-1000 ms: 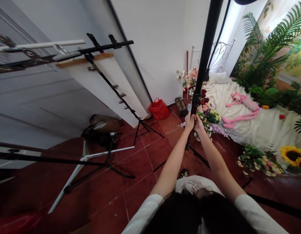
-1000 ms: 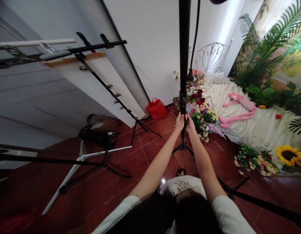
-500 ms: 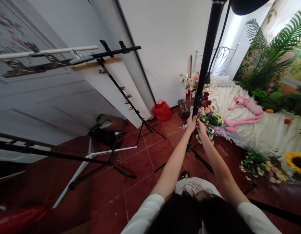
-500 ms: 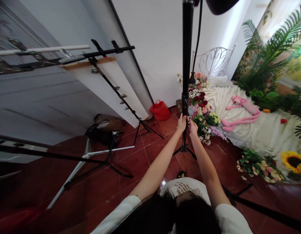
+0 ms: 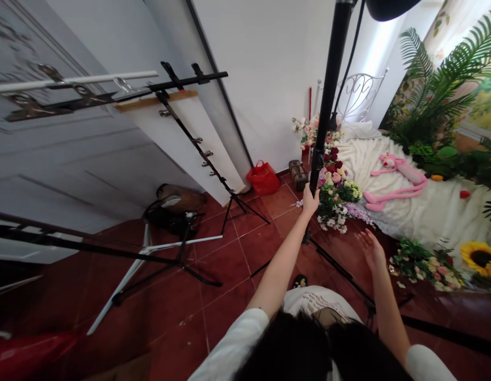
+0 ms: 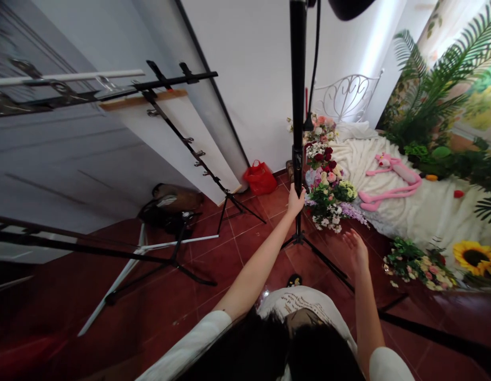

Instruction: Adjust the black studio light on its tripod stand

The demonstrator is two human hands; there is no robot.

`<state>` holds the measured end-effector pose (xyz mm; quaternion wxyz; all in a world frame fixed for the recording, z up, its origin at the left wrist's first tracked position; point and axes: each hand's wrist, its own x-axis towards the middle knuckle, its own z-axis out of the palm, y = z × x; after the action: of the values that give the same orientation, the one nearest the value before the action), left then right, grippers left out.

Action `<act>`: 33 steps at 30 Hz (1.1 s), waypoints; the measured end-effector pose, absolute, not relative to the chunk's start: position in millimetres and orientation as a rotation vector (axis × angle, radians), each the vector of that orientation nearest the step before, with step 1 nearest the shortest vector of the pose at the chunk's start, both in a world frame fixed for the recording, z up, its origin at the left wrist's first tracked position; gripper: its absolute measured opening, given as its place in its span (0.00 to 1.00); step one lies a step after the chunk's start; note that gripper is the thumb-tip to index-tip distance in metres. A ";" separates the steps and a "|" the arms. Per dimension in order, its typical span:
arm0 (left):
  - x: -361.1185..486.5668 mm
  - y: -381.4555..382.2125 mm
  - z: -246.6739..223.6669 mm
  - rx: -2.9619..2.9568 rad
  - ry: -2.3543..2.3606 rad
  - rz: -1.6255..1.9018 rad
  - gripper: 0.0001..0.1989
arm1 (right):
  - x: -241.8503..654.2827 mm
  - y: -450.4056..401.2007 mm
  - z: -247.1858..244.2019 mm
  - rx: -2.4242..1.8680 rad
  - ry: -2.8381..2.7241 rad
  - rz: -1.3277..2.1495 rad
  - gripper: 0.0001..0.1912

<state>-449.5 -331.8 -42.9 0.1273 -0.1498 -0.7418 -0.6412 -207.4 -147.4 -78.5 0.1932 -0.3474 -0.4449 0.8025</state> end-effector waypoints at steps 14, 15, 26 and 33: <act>-317.3 -234.4 -106.6 -0.434 -2.280 -2.194 0.07 | -26.6 -75.4 -97.6 -1.320 -0.788 1.624 0.11; -310.9 -219.4 -102.7 -0.524 -2.281 -2.215 0.07 | -18.1 -74.3 -96.3 -1.325 -0.766 1.582 0.11; -183.9 -69.9 -32.4 -1.700 -2.098 -2.493 0.10 | 44.3 -71.0 -82.5 -1.356 -0.624 1.278 0.14; -81.8 -28.2 -25.4 -2.258 -1.879 -2.592 0.16 | 72.6 -79.7 -80.0 -1.300 -0.566 1.269 0.19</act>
<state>-81.8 -28.2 -25.4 -0.3784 -0.5335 -0.4439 -0.6125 72.6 -79.7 -80.0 0.5805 -0.5565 -0.2421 0.5430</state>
